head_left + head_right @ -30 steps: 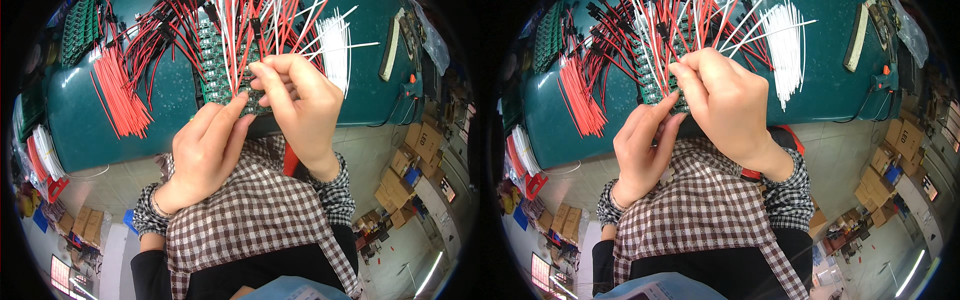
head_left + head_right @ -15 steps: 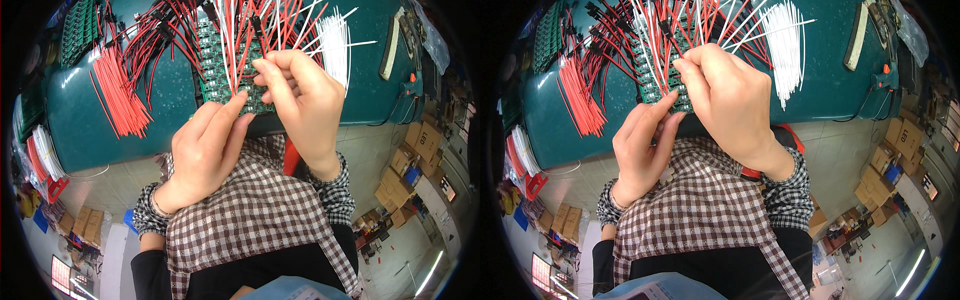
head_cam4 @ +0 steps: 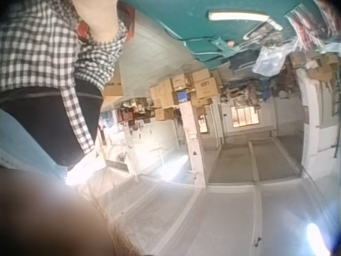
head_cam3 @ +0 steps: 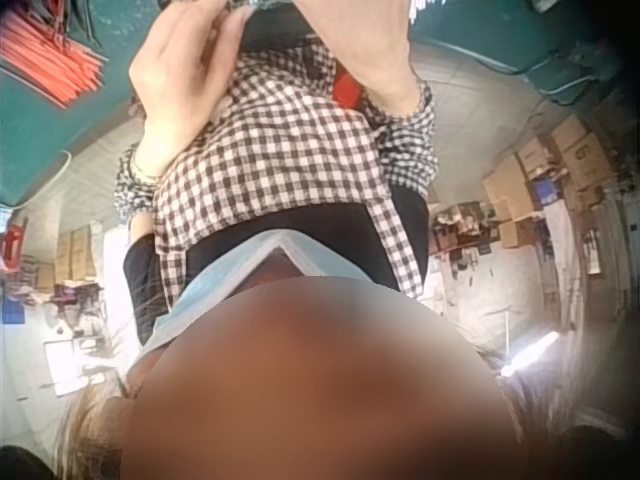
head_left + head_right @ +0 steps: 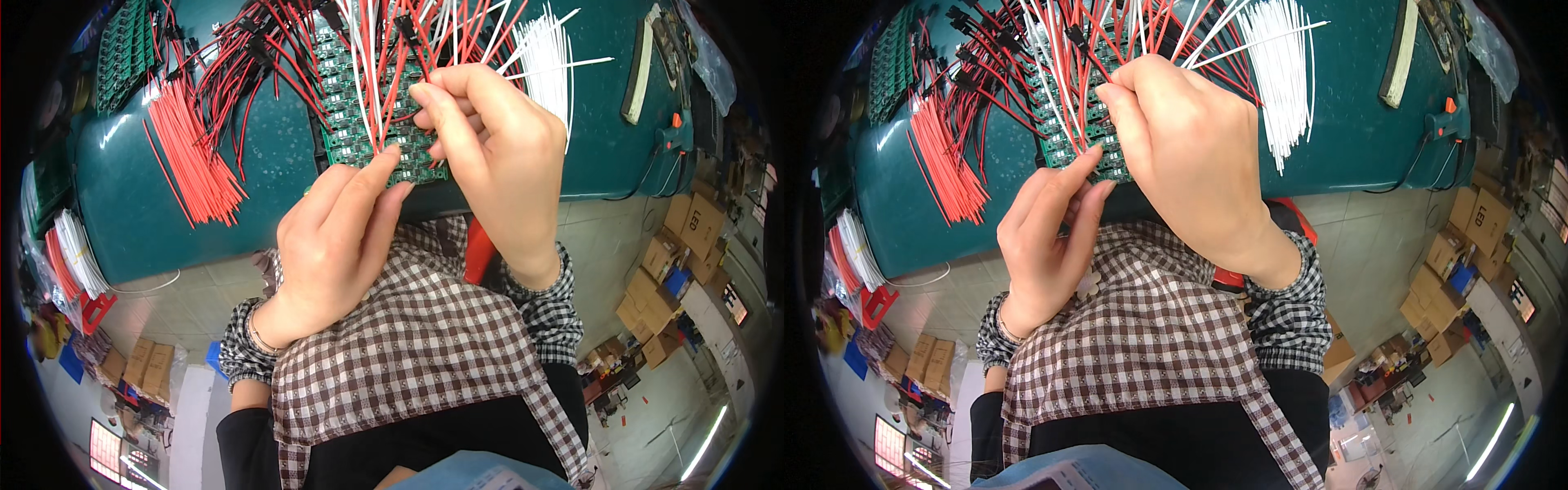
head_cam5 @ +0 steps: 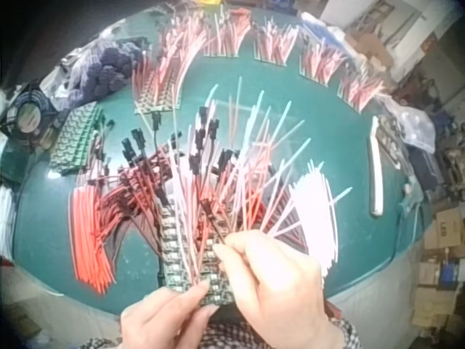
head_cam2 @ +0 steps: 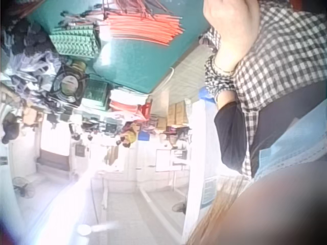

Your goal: The person connects bundles of red and white wires into designated black connectors on a series of small green circuit boards by hand.

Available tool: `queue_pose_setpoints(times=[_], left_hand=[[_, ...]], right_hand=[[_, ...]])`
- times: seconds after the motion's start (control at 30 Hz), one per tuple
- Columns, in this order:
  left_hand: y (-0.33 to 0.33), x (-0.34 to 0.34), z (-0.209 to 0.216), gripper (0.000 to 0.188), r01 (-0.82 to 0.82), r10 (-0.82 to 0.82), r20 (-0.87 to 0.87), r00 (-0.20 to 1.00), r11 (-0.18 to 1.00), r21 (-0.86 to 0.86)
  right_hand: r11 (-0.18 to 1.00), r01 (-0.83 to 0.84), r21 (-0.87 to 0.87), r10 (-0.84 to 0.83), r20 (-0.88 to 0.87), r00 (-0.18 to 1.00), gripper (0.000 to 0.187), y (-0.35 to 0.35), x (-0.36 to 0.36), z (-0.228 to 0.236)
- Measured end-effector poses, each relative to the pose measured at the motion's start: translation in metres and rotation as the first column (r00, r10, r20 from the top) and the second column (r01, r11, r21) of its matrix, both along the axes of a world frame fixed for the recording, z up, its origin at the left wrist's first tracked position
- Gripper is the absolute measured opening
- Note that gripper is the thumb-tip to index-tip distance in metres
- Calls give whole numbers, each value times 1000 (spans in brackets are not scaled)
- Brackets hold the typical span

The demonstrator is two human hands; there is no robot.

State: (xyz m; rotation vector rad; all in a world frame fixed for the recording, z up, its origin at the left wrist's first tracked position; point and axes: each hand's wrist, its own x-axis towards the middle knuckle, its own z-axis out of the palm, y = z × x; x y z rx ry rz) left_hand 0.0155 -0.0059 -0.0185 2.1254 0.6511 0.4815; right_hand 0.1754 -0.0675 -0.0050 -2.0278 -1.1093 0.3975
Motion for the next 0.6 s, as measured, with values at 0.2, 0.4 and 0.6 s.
queue_pose_setpoints(times=[0.2,0.4,0.6], left_hand=[[0,2,0,34,-9,9,18,1000,1000,-4],[0,3,0,34,-10,10,-3,1000,1000,22],[0,4,1,34,-23,23,15,1000,1000,18]], right_hand=[[999,9,30,-11,48,999,8,1,-1,-3],[998,-21,57,18,57,998,7,3,-3,-1],[998,-34,47,34,-11,999,8,5,-2,0]])
